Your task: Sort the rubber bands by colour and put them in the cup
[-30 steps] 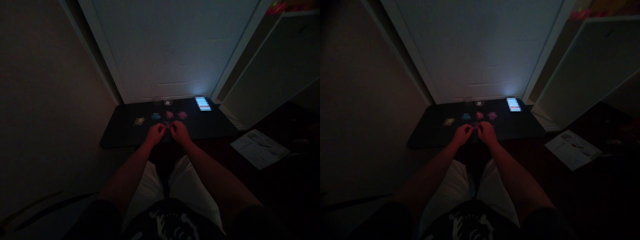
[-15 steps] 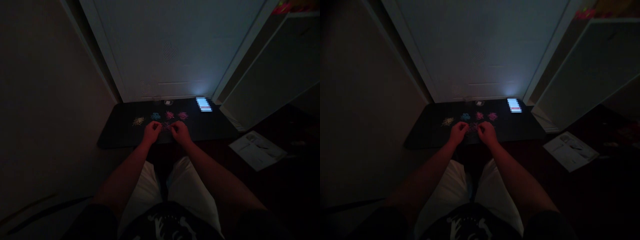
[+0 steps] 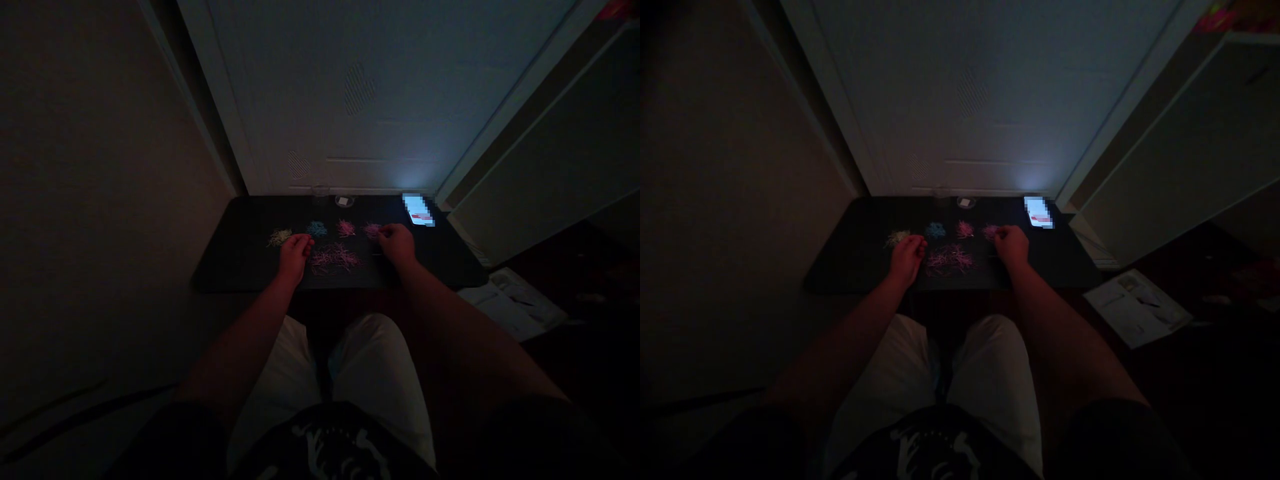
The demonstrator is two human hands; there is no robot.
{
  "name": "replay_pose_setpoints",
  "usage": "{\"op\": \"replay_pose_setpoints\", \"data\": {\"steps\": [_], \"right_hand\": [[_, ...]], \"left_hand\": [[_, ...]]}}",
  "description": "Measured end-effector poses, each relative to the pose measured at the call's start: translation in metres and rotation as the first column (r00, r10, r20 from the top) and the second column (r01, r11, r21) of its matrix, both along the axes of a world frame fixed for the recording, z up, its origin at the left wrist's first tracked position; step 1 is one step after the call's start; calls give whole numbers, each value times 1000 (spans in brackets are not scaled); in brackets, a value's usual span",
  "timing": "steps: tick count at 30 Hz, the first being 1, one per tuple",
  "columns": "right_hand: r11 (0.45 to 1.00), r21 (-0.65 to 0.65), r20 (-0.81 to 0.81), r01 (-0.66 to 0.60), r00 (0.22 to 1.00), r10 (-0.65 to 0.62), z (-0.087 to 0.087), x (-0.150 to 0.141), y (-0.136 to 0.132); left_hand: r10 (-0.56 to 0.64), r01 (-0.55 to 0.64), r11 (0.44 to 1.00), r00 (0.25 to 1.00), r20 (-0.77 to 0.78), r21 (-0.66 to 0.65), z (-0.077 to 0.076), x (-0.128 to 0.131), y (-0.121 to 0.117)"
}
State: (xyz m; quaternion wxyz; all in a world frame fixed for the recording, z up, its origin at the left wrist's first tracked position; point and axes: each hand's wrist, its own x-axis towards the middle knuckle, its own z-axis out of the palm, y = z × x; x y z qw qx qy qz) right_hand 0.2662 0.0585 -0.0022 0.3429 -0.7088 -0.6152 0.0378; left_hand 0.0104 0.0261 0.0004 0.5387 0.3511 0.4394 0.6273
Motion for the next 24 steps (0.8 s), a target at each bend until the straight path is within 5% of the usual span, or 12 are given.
{"op": "replay_pose_setpoints", "data": {"steps": [14,24], "right_hand": [[1000,-20,-5,-17,1000,17,1,7,-33],[926,-118,107,-358,923,370,2,-25,-62]], "left_hand": [[10,-9,1000,992,125,-5,1,-2,-1],[-3,0,1000,987,164,20,-1,-1,0]]}}
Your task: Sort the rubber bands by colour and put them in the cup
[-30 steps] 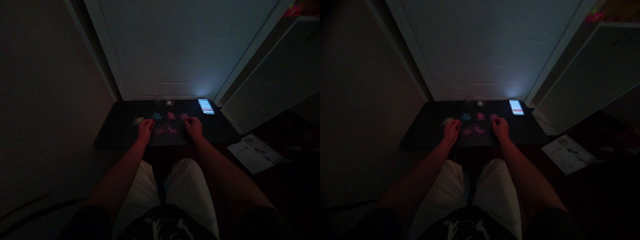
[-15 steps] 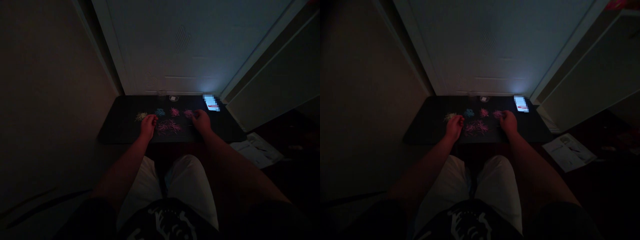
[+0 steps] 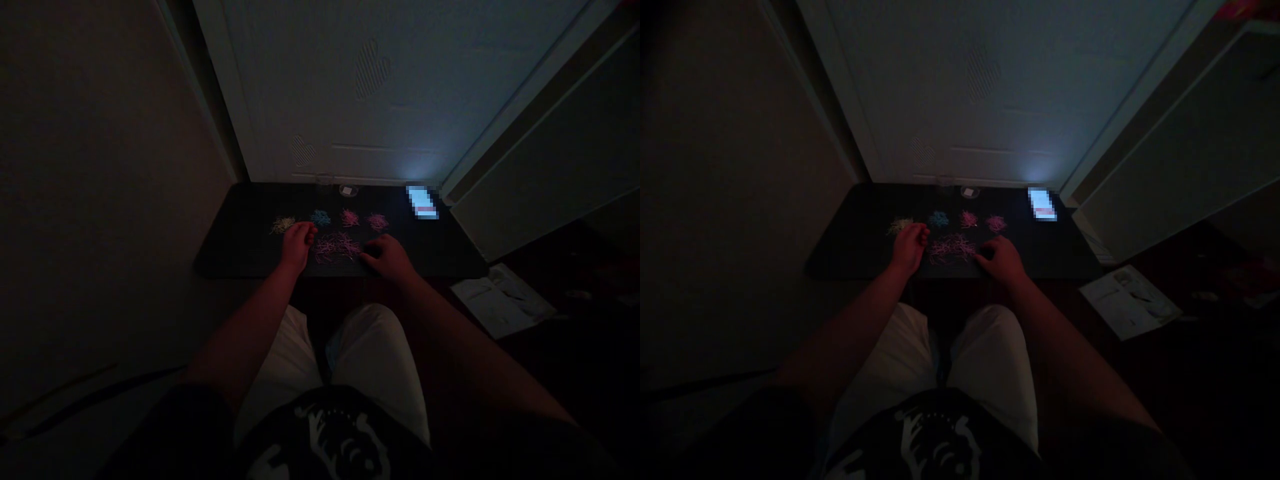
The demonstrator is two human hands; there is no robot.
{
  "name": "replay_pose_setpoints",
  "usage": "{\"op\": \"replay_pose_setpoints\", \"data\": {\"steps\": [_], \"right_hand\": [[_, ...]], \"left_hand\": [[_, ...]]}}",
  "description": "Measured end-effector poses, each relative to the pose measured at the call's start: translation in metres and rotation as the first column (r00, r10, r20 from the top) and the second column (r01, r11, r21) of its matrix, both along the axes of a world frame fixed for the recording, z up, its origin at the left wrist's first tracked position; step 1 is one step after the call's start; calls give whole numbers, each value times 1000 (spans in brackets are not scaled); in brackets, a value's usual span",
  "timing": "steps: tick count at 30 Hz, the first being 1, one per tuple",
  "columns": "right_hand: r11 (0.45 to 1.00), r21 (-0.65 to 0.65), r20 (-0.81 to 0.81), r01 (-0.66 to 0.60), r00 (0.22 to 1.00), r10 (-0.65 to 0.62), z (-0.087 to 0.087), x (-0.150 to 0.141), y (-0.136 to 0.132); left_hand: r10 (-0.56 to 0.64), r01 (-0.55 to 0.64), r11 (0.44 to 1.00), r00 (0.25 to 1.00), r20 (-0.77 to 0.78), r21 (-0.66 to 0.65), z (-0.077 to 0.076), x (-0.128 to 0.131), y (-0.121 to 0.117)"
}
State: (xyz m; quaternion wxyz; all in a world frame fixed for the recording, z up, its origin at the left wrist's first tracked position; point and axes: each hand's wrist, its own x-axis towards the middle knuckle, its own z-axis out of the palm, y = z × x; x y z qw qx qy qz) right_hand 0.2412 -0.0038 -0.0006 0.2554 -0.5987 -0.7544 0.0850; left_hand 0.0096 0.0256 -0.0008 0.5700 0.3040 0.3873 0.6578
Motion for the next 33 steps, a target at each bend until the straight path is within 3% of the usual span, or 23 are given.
{"op": "replay_pose_setpoints", "data": {"steps": [6,10,15,18,22,24,33], "right_hand": [[999,7,-15,-53,998,53,-3,-29,7],[997,-2,-107,-79,991,78,-4,-45,11],[998,-24,-242,-53,969,45,-2,-52,13],[999,-28,-299,-44,954,33,-2,-50,11],[1000,-6,-347,-28,938,24,-5,-47,9],[1000,18,-368,-9,930,15,-8,-46,10],[998,57,-360,14,933,8,-11,-47,12]], "left_hand": [[-1,14,998,974,-229,53,-7,1,1],[28,26,994,882,-471,107,-8,3,1],[55,65,983,789,-612,172,-8,6,-2],[59,130,974,650,-758,187,-6,10,-8],[111,272,939,339,-934,210,-2,17,-16],[131,316,926,242,-961,206,-2,19,-18],[146,360,916,112,-983,177,-3,19,-15]]}}
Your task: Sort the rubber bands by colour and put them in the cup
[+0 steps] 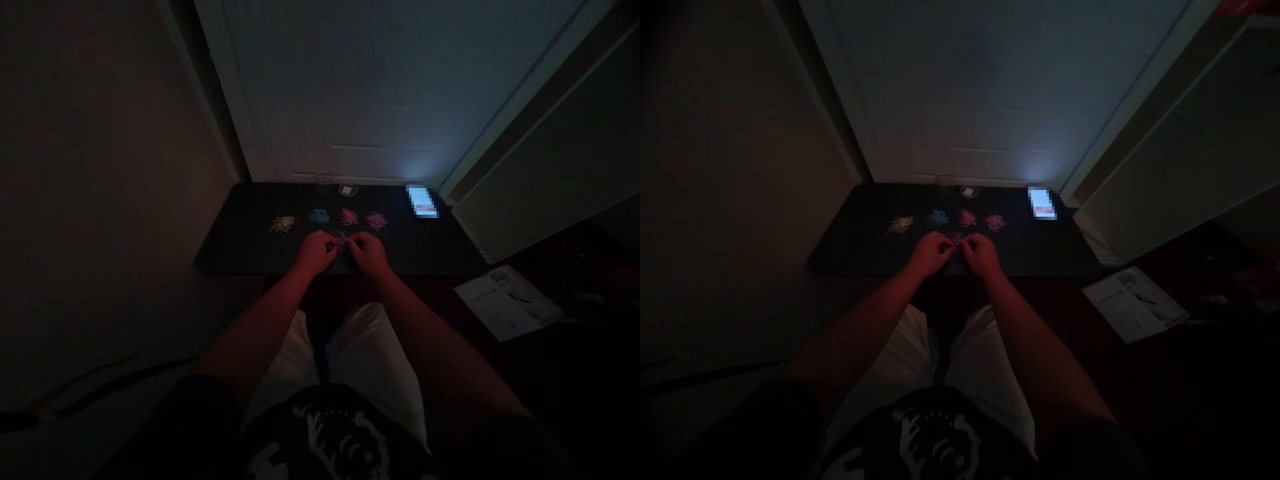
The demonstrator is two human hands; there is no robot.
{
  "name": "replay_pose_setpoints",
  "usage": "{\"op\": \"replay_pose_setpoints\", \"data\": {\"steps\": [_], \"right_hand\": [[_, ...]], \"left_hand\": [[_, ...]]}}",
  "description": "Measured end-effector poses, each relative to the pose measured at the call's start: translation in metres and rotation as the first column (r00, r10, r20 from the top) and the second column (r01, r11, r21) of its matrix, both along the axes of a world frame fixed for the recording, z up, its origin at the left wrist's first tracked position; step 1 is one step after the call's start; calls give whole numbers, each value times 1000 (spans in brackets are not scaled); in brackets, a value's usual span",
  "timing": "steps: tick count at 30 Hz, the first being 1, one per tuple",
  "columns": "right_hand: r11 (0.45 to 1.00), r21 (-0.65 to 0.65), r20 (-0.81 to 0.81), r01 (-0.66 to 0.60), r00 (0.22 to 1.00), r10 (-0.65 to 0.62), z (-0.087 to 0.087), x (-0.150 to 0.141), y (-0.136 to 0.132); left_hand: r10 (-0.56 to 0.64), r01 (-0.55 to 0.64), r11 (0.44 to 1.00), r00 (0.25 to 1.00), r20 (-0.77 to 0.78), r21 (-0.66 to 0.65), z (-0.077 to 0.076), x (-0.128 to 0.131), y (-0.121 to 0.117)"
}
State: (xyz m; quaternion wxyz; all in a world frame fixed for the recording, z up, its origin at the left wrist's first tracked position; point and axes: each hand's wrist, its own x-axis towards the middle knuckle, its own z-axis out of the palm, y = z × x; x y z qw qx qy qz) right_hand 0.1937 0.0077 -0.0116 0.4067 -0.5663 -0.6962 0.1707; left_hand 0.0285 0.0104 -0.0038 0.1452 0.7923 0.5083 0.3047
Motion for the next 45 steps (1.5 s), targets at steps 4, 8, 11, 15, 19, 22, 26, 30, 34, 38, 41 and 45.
{"op": "replay_pose_setpoints", "data": {"steps": [4,8,11,15,19,22,26,30,34,38,41,45], "right_hand": [[996,37,-2,80,997,-80,0,0,-1],[989,77,40,125,991,-129,-1,0,-2],[984,133,115,118,984,-133,-1,-1,-3],[981,182,146,64,985,-91,1,-2,-6],[985,160,232,-70,972,32,4,-3,-11],[983,132,258,-127,962,90,4,-4,-11],[980,125,278,-158,953,118,3,-5,-9],[979,122,311,-164,943,119,3,-5,-7],[982,139,273,-126,958,84,3,-5,-7],[983,167,163,-69,986,42,3,-3,-7],[985,162,110,-52,993,34,2,-3,-7],[982,177,83,-63,995,49,1,-2,-7]], "left_hand": [[6,-5,1000,999,42,-14,1,0,0],[35,-31,999,992,123,-39,2,-2,-1],[55,-46,997,983,175,-55,2,-3,-1],[61,-49,997,979,197,-64,-1,-3,1],[56,-43,997,978,200,-71,-1,-3,1],[53,-37,996,978,201,-81,0,-3,1],[40,-28,997,986,163,-72,1,-2,0],[11,-3,998,990,143,-55,2,-2,0],[5,0,999,992,122,-44,1,-1,-1],[27,-22,999,991,129,-33,2,-2,-2],[35,-28,999,988,152,-46,3,-3,-3],[-14,20,999,987,160,-38,3,-4,-4]]}}
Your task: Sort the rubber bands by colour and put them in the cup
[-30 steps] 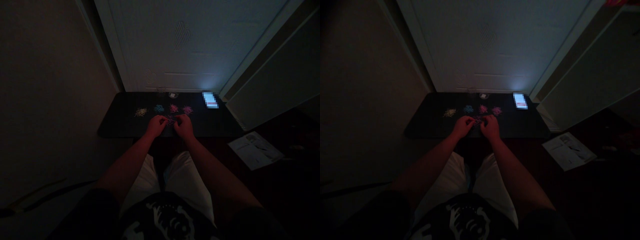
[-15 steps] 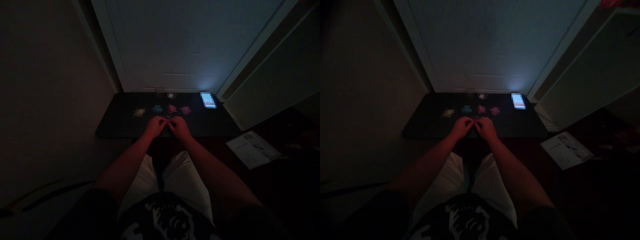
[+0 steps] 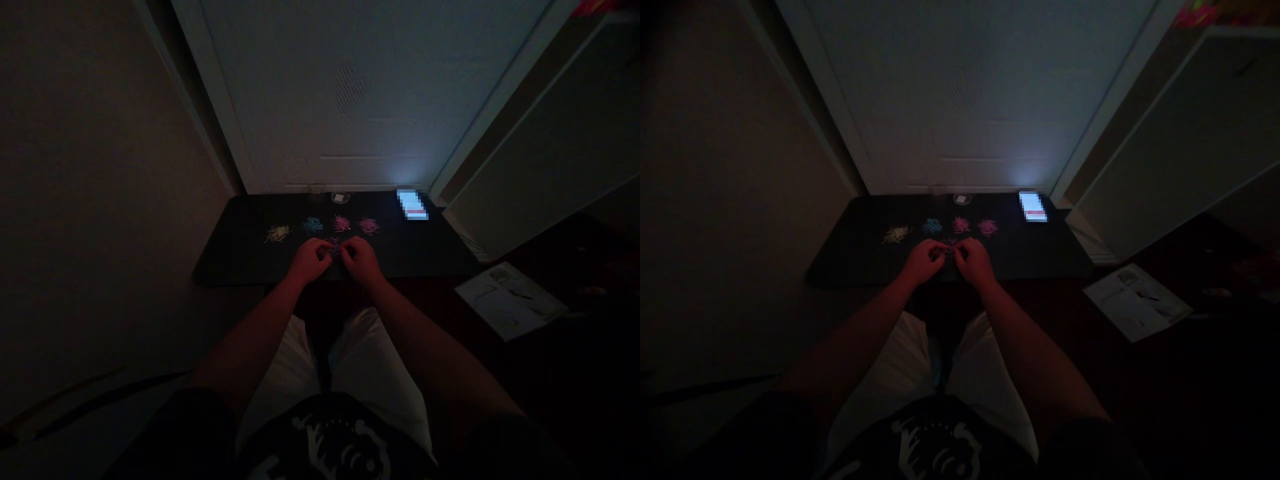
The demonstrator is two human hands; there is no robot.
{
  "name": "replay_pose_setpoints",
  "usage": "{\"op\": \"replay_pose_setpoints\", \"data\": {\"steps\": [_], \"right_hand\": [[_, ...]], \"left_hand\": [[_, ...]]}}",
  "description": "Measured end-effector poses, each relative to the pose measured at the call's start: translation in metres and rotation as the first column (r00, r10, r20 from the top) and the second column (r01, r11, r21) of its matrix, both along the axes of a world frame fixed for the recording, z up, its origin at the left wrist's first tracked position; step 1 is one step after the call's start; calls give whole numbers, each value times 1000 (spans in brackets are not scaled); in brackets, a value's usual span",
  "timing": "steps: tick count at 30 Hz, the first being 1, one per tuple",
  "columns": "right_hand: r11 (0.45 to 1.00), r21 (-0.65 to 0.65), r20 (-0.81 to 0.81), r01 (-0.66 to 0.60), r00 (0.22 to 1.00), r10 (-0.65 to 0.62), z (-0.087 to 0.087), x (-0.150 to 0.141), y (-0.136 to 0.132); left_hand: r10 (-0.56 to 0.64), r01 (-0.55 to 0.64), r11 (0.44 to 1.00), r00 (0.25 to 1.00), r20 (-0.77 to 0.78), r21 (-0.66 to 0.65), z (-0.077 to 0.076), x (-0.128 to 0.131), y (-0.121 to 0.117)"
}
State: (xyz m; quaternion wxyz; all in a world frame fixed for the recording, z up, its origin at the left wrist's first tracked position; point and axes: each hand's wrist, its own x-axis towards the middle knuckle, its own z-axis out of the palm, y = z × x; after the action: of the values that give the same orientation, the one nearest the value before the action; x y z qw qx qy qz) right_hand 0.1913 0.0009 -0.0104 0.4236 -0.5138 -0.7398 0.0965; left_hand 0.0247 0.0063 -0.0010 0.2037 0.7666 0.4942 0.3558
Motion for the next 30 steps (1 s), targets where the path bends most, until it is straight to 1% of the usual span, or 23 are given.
{"op": "replay_pose_setpoints", "data": {"steps": [4,11,14,17,22,26,28,30], "right_hand": [[1000,-1,-8,-28,1000,28,0,0,0],[1000,-18,-41,-17,999,16,1,0,-2],[998,-17,-38,-56,998,55,0,-1,-2],[996,-6,-2,-93,996,93,0,-1,-1],[999,-9,28,-50,998,50,3,-1,-3],[1000,-21,-12,-21,1000,20,4,-1,-4],[999,-25,-21,-39,999,38,4,-1,-4],[996,-26,-3,-83,997,83,4,-1,-2]], "left_hand": [[-34,34,999,999,6,-5,0,1,0],[1,-2,1000,1000,-26,-26,1,-1,2],[-16,15,1000,999,-34,-21,1,-1,1],[-25,24,1000,999,-32,-16,1,-1,1],[-34,34,999,999,-32,-3,1,0,1],[-18,18,1000,999,-32,-5,1,0,1],[-17,16,1000,999,-36,-8,1,-1,1],[-31,30,999,999,-43,-13,2,-1,1]]}}
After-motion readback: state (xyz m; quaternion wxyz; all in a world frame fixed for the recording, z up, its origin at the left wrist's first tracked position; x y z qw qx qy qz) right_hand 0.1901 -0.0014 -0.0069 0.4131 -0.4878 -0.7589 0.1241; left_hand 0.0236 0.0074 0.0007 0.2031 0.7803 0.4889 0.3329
